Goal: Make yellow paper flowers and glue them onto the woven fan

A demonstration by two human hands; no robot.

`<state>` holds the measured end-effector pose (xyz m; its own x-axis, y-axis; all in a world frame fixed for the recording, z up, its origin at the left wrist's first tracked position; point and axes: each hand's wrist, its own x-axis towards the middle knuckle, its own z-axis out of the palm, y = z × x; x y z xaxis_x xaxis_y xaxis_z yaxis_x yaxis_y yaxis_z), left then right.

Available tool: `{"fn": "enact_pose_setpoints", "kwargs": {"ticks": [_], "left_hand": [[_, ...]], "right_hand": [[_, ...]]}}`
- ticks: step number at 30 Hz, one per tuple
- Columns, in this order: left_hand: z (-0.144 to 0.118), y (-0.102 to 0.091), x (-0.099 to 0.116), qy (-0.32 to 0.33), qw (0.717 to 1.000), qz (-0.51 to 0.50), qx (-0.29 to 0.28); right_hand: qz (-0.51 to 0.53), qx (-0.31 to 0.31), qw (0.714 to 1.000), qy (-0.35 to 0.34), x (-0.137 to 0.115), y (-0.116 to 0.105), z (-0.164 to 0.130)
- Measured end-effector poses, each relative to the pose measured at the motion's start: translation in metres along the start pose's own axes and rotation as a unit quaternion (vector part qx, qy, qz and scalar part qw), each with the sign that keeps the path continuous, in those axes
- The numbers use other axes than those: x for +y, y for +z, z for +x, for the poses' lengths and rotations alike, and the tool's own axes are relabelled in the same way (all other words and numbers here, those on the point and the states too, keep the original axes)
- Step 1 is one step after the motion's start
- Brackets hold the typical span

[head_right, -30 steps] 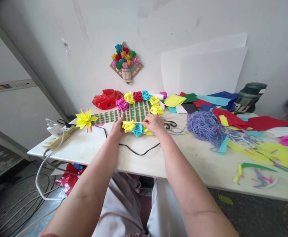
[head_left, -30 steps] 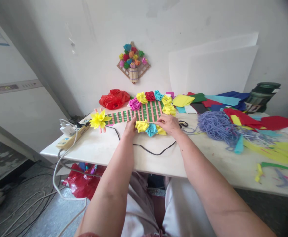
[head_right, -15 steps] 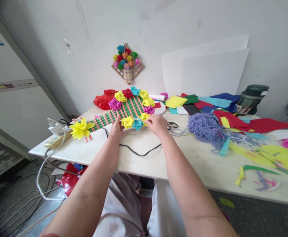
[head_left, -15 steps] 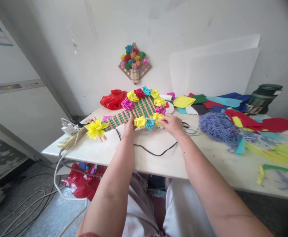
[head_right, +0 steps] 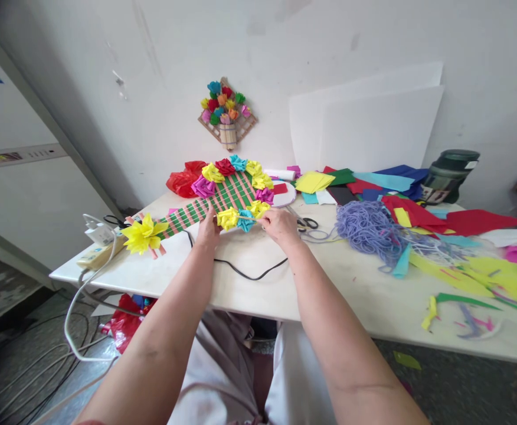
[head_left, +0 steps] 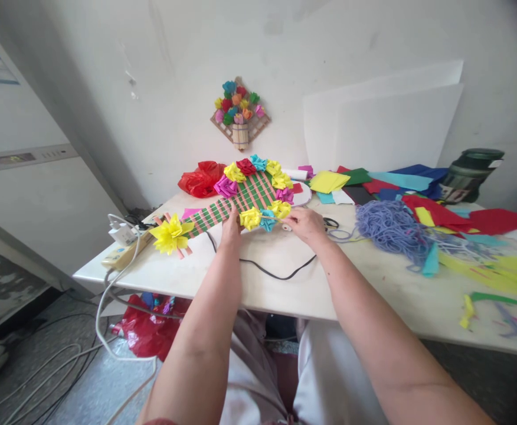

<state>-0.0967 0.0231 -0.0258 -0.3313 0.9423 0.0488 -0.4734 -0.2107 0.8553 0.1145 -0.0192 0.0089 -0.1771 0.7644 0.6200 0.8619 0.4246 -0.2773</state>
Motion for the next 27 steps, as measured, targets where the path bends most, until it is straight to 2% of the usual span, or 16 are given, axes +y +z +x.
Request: {"fn": "enact_pose_setpoints", "kwargs": {"ticks": [14,27], "left_hand": [[0.0025,0.001,-0.0011,0.006,1.0,-0.009,0.0],[0.0013,0.0026,0.001,0.01,1.0,-0.003,0.006]], "right_hand": [[-0.053,-0.027,0.998,0.004,-0.0023,-0.0017,0.0008],[-0.05,0.005,0.999,0.014,-0.0099,-0.0013,-0.0008]]}}
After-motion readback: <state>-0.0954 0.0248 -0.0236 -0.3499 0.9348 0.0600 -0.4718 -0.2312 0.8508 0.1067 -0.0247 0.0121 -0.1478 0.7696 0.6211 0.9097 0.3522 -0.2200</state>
